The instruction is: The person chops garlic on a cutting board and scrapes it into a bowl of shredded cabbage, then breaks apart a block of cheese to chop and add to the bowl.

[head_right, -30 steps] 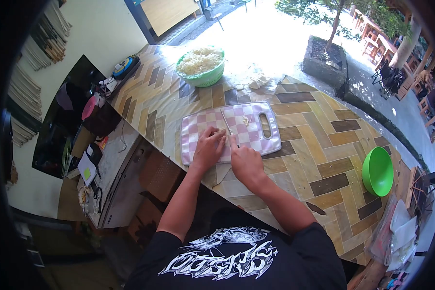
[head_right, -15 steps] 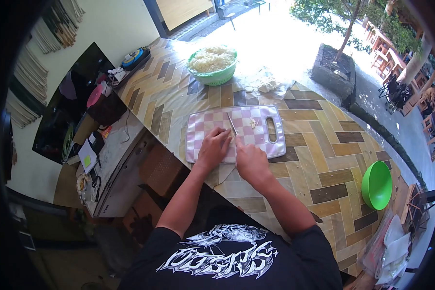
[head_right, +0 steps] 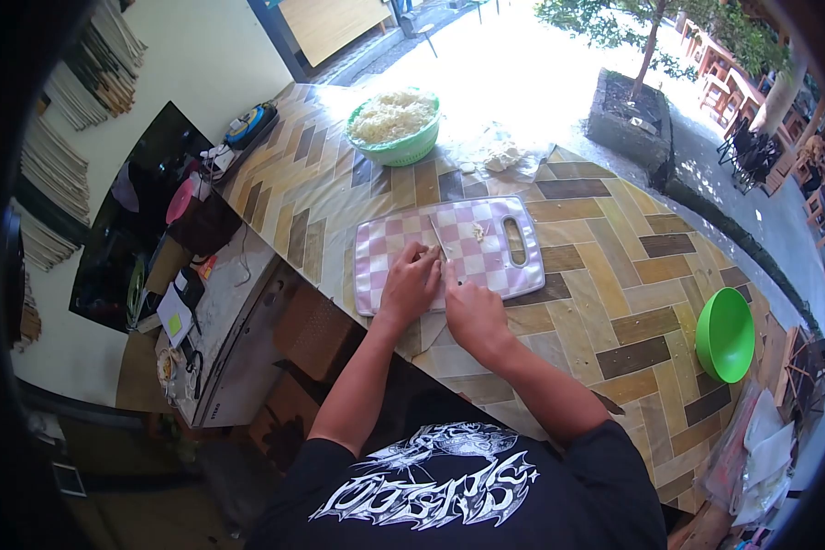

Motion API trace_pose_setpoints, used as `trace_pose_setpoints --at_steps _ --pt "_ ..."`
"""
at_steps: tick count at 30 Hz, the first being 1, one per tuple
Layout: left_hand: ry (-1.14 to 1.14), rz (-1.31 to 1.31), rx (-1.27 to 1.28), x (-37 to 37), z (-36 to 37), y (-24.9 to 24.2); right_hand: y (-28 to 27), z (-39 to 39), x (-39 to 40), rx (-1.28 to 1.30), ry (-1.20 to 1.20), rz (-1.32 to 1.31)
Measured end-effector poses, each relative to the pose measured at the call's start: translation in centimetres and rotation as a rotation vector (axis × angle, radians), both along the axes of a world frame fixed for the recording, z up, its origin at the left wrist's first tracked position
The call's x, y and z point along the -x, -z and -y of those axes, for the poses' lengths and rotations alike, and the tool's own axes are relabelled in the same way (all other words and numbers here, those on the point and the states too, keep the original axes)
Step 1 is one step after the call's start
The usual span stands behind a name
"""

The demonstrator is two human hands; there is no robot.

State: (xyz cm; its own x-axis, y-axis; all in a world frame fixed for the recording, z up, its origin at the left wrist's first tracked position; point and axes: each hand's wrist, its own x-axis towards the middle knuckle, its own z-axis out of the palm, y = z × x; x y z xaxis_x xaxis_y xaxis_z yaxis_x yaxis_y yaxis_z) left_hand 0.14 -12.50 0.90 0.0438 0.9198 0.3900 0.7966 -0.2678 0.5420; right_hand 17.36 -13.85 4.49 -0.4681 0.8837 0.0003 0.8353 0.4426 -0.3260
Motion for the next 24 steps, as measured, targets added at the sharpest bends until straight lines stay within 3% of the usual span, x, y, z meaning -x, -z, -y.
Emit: trace_pose_setpoints --at_steps 2,8,14,24 --pt "0.002 -0.005 0.028 -0.1 -0.1 -0.2 2.5 0.2 0.7 -0.048 0.035 0.008" --pt "0.016 -0.019 0.023 0.2 0.4 0.0 -0.5 -1.1 -0.6 0.032 -0.029 -0.039" --pt "0.063 0.035 0.057 0.9 0.3 0.0 1.9 -1.1 0.2 -0.023 -0.009 -0.002" --pt "0.085 0.097 -0.021 1.4 0.1 -0.1 -0.6 0.9 -0.4 -0.01 -0.024 0.034"
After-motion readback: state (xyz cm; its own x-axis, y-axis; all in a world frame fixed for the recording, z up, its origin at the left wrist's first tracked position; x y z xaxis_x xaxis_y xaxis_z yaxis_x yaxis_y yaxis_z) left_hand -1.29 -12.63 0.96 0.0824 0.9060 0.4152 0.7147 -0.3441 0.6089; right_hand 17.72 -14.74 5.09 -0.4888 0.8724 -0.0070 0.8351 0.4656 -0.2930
